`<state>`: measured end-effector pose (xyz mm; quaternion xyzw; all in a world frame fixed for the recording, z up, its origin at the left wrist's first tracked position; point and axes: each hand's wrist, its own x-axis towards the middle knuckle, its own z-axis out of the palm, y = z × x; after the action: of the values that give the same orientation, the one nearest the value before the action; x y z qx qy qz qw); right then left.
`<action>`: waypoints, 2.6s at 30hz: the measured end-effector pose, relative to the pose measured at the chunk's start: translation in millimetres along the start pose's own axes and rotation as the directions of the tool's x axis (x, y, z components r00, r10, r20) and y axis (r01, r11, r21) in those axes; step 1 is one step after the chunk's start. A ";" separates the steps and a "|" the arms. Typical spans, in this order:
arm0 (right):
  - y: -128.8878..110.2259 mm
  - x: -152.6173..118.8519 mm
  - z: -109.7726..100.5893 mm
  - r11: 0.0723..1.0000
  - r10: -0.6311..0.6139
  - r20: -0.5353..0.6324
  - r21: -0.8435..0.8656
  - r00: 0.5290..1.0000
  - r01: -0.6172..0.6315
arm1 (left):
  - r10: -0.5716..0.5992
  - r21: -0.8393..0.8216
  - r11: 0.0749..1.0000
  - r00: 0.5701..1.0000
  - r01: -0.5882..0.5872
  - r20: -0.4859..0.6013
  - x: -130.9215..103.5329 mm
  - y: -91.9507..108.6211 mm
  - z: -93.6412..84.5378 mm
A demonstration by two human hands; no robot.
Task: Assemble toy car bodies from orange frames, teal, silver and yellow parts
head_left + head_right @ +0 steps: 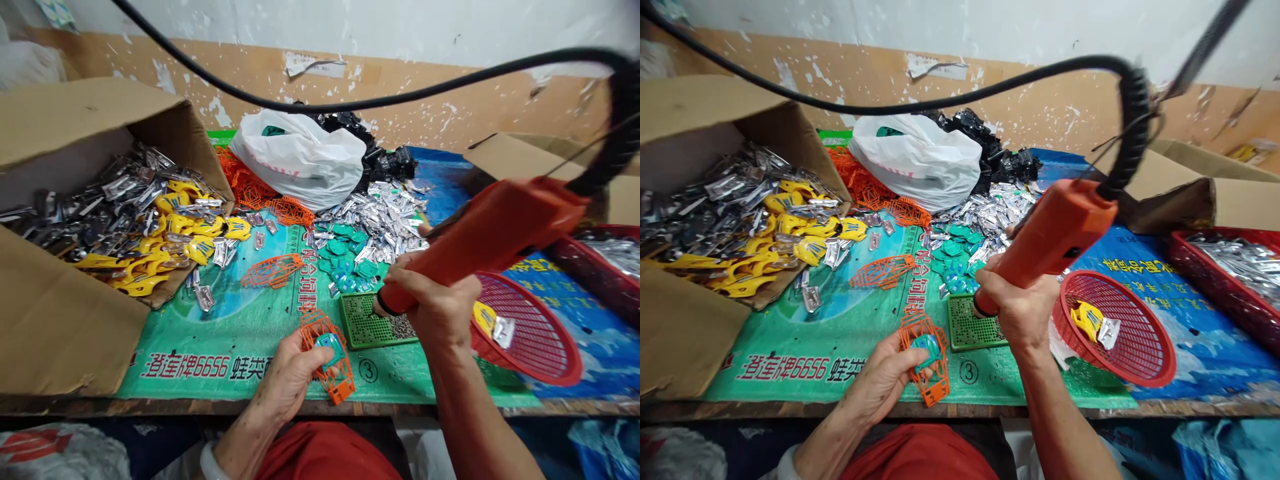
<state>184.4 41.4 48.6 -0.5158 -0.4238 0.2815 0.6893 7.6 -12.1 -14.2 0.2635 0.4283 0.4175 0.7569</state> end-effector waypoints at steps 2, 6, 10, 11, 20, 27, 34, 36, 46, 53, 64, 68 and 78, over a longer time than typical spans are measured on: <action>-11.7 -2.5 1.7 0.995 0.008 0.029 0.098 1.000 -0.011 | 0.006 0.000 1.000 1.000 -0.006 0.008 0.2 0.4 1.0; -37.7 -18.3 10.1 0.972 0.002 0.147 0.232 0.989 -0.036 | -0.053 -0.030 0.998 0.999 0.053 -0.010 0.8 1.0 2.1; -47.1 -36.8 19.3 0.955 0.012 0.252 0.283 0.968 -0.086 | -0.059 -0.047 0.997 0.998 0.060 0.029 1.3 1.2 1.9; -46.5 -39.9 21.1 0.950 0.018 0.264 0.296 0.964 -0.099 | -0.053 -0.051 0.997 0.998 0.055 0.036 1.4 1.2 1.9; -37.6 -47.7 25.0 0.941 0.019 0.294 0.317 0.956 -0.116 | -0.033 -0.062 0.997 0.998 0.036 0.048 2.6 -0.8 1.5; -35.8 -49.6 24.8 0.947 0.053 0.306 0.286 0.951 -0.145 | -0.035 -0.061 0.997 0.998 0.038 0.048 3.2 -0.2 2.3; -31.8 -54.8 21.7 0.944 0.042 0.365 0.290 0.930 -0.157 | -0.028 -0.092 0.995 0.998 0.033 0.055 3.3 -0.3 1.1; -30.2 -55.6 21.1 0.950 0.024 0.374 0.280 0.927 -0.138 | -0.027 -0.098 0.995 0.997 0.033 0.067 2.8 -0.5 0.8; -20.2 -53.0 22.9 0.945 -0.039 0.457 0.305 0.888 -0.115 | -0.058 -0.061 0.996 0.997 0.061 0.050 1.5 -1.4 0.0; -17.4 -49.2 21.6 0.948 -0.045 0.497 0.294 0.867 -0.119 | -0.008 -0.039 0.999 0.994 0.012 0.106 0.4 -2.0 -2.8; -33.5 -16.0 2.3 0.931 -0.062 0.204 0.364 0.977 -0.017 | -0.052 -0.039 0.998 0.998 0.053 0.022 -2.6 1.9 -1.0; -31.2 -20.1 1.5 0.948 -0.007 0.191 0.314 0.982 -0.054 | -0.062 -0.041 0.997 0.997 0.063 0.038 -1.5 0.9 -2.0; 3.0 -8.1 -3.4 0.991 -0.069 0.051 0.123 0.996 0.062 | -0.050 -0.010 0.999 0.998 0.051 0.037 -2.4 2.1 -1.3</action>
<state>183.7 34.1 43.0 -0.4510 -0.4416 0.2982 0.7160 4.9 -13.0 -12.3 0.2562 0.4185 0.3955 0.7763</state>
